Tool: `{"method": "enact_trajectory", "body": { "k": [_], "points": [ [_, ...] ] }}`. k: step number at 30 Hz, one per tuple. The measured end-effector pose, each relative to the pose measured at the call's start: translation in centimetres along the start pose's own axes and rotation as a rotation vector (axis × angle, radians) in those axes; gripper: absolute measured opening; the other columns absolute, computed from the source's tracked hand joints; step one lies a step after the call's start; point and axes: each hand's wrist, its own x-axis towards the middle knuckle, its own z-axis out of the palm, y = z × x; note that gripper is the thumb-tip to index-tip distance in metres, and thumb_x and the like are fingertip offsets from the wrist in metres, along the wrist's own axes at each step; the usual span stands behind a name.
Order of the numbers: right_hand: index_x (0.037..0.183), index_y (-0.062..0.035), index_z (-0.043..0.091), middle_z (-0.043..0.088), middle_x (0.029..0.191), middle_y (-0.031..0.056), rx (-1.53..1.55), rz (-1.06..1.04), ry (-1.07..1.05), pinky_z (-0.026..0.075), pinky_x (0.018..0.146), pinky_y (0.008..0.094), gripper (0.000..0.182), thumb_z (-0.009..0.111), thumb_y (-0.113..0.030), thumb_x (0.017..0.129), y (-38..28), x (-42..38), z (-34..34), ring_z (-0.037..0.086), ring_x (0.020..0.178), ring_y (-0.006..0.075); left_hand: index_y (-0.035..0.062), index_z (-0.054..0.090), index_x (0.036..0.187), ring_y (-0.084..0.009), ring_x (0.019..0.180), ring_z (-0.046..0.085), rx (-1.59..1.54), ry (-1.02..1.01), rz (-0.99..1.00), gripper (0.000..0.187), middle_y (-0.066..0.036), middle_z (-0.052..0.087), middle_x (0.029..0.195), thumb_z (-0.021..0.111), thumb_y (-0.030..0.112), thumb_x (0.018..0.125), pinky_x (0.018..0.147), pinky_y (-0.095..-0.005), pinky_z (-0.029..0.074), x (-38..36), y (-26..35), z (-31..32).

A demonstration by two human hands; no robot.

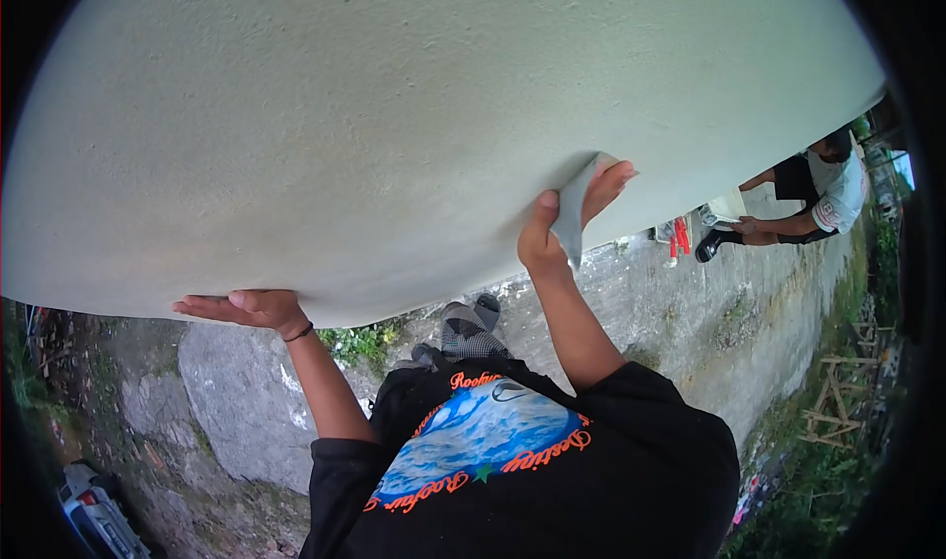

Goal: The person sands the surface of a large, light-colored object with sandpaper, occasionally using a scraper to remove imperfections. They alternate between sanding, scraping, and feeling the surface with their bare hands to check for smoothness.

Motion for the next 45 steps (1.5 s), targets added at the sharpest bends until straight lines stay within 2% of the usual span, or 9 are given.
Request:
{"method": "enact_trajectory", "body": {
  "k": [4,9,14,17,22,26,31,40,45],
  "points": [
    [0.141,0.009,0.004,-0.003,0.15,0.0236,0.482,0.536,0.212,0.0,0.111,0.0448,0.066,0.034,-0.031,0.097,0.4,7.6,-0.3,-0.004,0.139,0.0353,-0.0008,0.008,0.143,-0.0323,0.139,0.002,0.016,0.002,0.011,0.058,-0.018,-0.001,0.15,0.022,0.03,0.097,0.113,-0.0447,0.012,0.0,0.0,0.2],
    [0.144,0.0008,0.003,-0.005,0.148,0.0269,-0.119,-0.17,0.026,-0.005,0.108,0.0518,0.064,0.033,-0.029,0.096,-6.5,7.0,0.4,-0.007,0.139,0.0372,0.0008,0.009,0.144,-0.0327,0.139,0.002,0.018,0.061,0.018,0.057,-0.018,-0.001,0.15,0.022,0.03,0.097,0.113,-0.0454,0.011,0.1,0.1,0.2],
    [0.144,0.001,0.005,-0.003,0.149,0.0245,-0.004,-0.039,0.017,-0.003,0.109,0.0511,0.061,0.032,-0.029,0.098,-0.4,1.6,-0.8,-0.001,0.139,0.037,0.0036,0.011,0.144,-0.0332,0.139,0.003,0.091,0.043,0.031,0.058,-0.018,0.001,0.15,0.022,0.035,0.097,0.112,-0.0478,0.01,-0.2,-0.9,-0.8],
    [0.126,0.0114,0.041,0.047,0.129,0.0192,0.323,0.524,0.156,0.033,0.098,0.0308,0.067,0.037,-0.048,0.096,3.1,3.0,-1.4,0.046,0.117,0.0238,0.0034,0.013,0.144,-0.0328,0.139,0.002,0.028,0.069,0.044,0.059,-0.017,0.003,0.15,0.024,0.036,0.096,0.112,-0.0484,0.009,-0.4,-0.9,-1.2],
    [0.141,0.0083,0.008,-0.001,0.15,0.0225,0.04,-0.117,0.126,-0.003,0.111,0.0439,0.063,0.034,-0.03,0.098,-6.3,7.4,-1.0,-0.002,0.139,0.0343,0.0039,0.012,0.144,-0.0326,0.139,0.002,0.06,0.06,0.045,0.059,-0.017,0.003,0.15,0.024,0.037,0.096,0.112,-0.0485,0.009,-0.2,-0.7,-1.7],
    [0.141,0.008,0.008,-0.004,0.15,0.0226,-0.076,-0.3,0.027,-0.009,0.109,0.0455,0.064,0.031,-0.032,0.097,-3.2,2.8,-1.1,-0.008,0.139,0.0363,0.0044,0.011,0.144,-0.0323,0.14,0.002,0.015,0.058,0.003,0.061,-0.016,0.002,0.15,0.025,0.038,0.095,0.112,-0.0484,0.01,-0.3,-0.5,-1.8],
    [0.127,0.0145,0.035,0.049,0.124,0.0188,0.502,0.71,0.336,0.038,0.093,0.0279,0.069,0.044,-0.045,0.094,-0.1,7.3,-2.4,0.051,0.103,0.0199,0.0046,0.01,0.145,-0.0319,0.14,0.001,0.016,0.053,0.011,0.061,-0.016,0.002,0.151,0.026,0.037,0.095,0.112,-0.048,0.009,-0.5,-0.9,-1.6],
    [0.131,0.0156,0.027,0.037,0.135,0.0221,0.44,0.406,0.38,0.033,0.1,0.0295,0.063,0.042,-0.036,0.097,0.7,5.1,0.8,0.044,0.117,0.0217,0.0021,0.011,0.144,-0.0345,0.139,0.007,0.06,0.087,0.03,0.057,-0.018,0.006,0.151,0.023,0.03,0.096,0.112,-0.0468,0.01,-0.5,-1.0,-0.8],
    [0.143,0.0011,0.01,0.0,0.147,0.0307,-0.003,-0.053,-0.097,-0.002,0.108,0.0518,0.058,0.036,-0.019,0.095,-6.5,-0.2,0.3,-0.001,0.139,0.0367,0.0001,0.008,0.144,-0.0355,0.139,0.001,0.106,0.014,-0.079,0.06,-0.02,0.001,0.15,0.021,0.035,0.098,0.112,-0.0465,0.005,-1.1,-0.5,-1.1]
  ]
}}
